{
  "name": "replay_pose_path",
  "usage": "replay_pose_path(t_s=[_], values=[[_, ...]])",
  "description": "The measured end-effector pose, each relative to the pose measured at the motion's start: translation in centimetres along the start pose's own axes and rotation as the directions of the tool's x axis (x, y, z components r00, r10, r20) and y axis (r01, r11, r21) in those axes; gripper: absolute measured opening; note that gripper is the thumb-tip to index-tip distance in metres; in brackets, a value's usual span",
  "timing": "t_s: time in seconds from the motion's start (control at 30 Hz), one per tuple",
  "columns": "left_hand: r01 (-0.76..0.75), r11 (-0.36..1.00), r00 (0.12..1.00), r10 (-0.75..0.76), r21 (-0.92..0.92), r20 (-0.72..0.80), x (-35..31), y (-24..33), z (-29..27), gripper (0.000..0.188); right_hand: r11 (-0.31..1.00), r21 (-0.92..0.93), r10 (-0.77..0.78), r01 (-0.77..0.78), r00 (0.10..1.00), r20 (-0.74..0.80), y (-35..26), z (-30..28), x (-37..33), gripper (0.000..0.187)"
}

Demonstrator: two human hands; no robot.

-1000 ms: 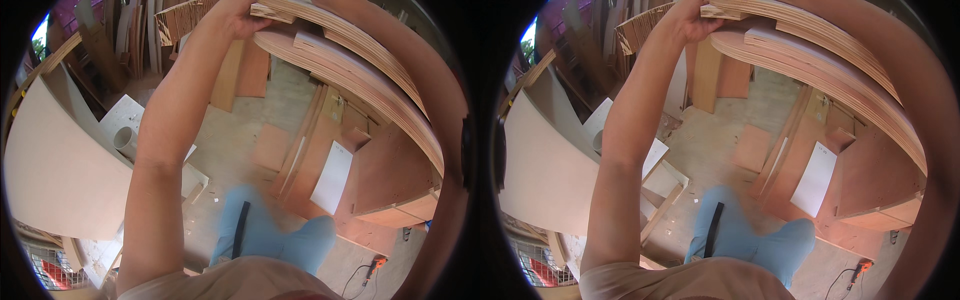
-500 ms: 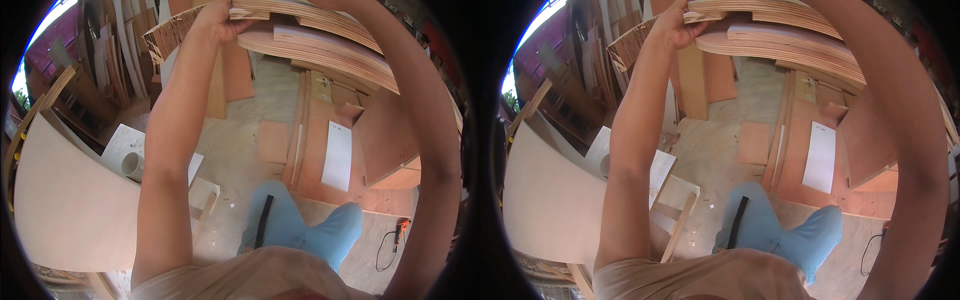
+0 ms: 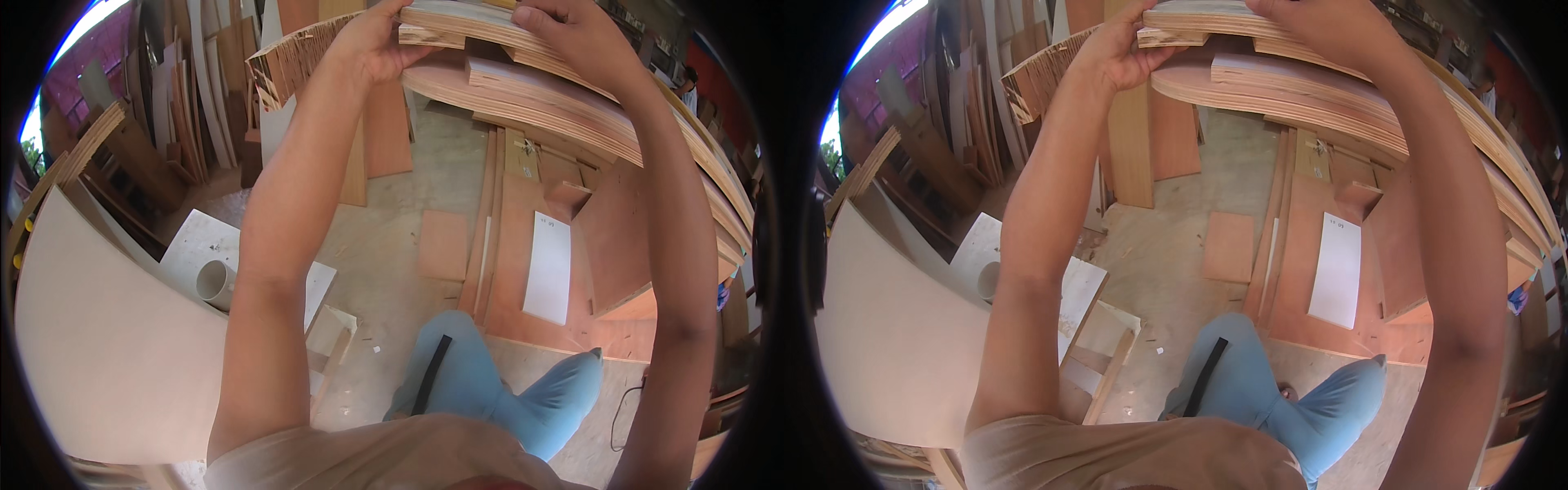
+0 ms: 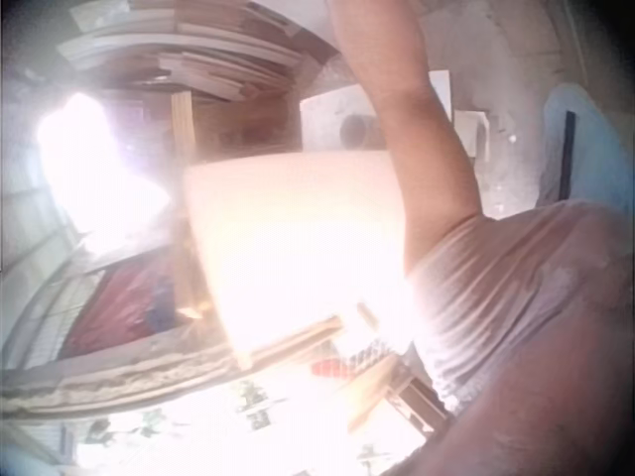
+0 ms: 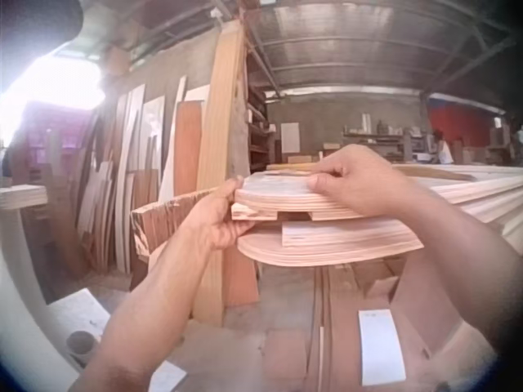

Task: The person assembles a curved wooden structure by fitting thin wooden strips into a frame. They repeatedly pick up strips, align them, and insert them into the curved edge, occasionally moving to a table saw to cut additional pieces. The workspace contains scattered wood pieces and tools.

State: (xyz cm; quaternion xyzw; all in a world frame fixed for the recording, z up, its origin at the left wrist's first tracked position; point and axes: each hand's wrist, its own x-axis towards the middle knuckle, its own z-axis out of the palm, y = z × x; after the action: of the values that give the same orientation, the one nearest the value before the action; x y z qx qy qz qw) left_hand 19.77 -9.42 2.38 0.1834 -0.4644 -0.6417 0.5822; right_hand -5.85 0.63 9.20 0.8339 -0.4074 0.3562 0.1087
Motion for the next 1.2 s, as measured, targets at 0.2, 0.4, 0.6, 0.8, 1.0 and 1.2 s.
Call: replay_pose_path(t_s=[0.2, 0.4, 0.6, 0.8, 1.0, 1.2], values=[[-0.036, 0.999, 0.999, 0.036, -0.017, 0.026, -0.3, -0.4, 0.3, 0.041, 0.985, -0.096, 0.143, -0.144, 0.989, -0.024, -2.3, 0.0, -1.3, 0.027], [-0.059, 0.996, 0.998, 0.06, -0.073, 0.006, 0.0, -1.1, 1.0, 0.044, 0.976, 0.032, -0.202, 0.216, 0.95, -0.238, 1.3, 2.4, -1.9, 0.021], [-0.041, 0.985, 0.999, 0.043, -0.168, 0.01, -1.0, -0.9, 2.0, 0.043, 0.785, -0.566, -0.378, 0.252, 0.919, -0.115, -0.8, 3.6, -1.3, 0.048], [-0.041, 0.98, 0.999, 0.046, -0.194, 0.022, -1.3, -0.7, 1.7, 0.042, 0.538, -0.813, -0.402, 0.223, 0.915, -0.016, -5.0, 6.1, -0.3, 0.044], [-0.046, 0.977, 0.999, 0.043, -0.208, -0.02, -1.3, -1.0, 2.0, 0.042, 0.543, -0.814, -0.398, 0.207, 0.917, -0.032, -4.6, 6.6, 0.0, 0.038], [-0.014, 0.981, 0.999, 0.023, -0.192, 0.043, -1.4, -0.3, 0.0, 0.028, 0.603, -0.771, -0.417, 0.206, 0.905, -0.085, -4.7, 6.7, 0.0, 0.031]])
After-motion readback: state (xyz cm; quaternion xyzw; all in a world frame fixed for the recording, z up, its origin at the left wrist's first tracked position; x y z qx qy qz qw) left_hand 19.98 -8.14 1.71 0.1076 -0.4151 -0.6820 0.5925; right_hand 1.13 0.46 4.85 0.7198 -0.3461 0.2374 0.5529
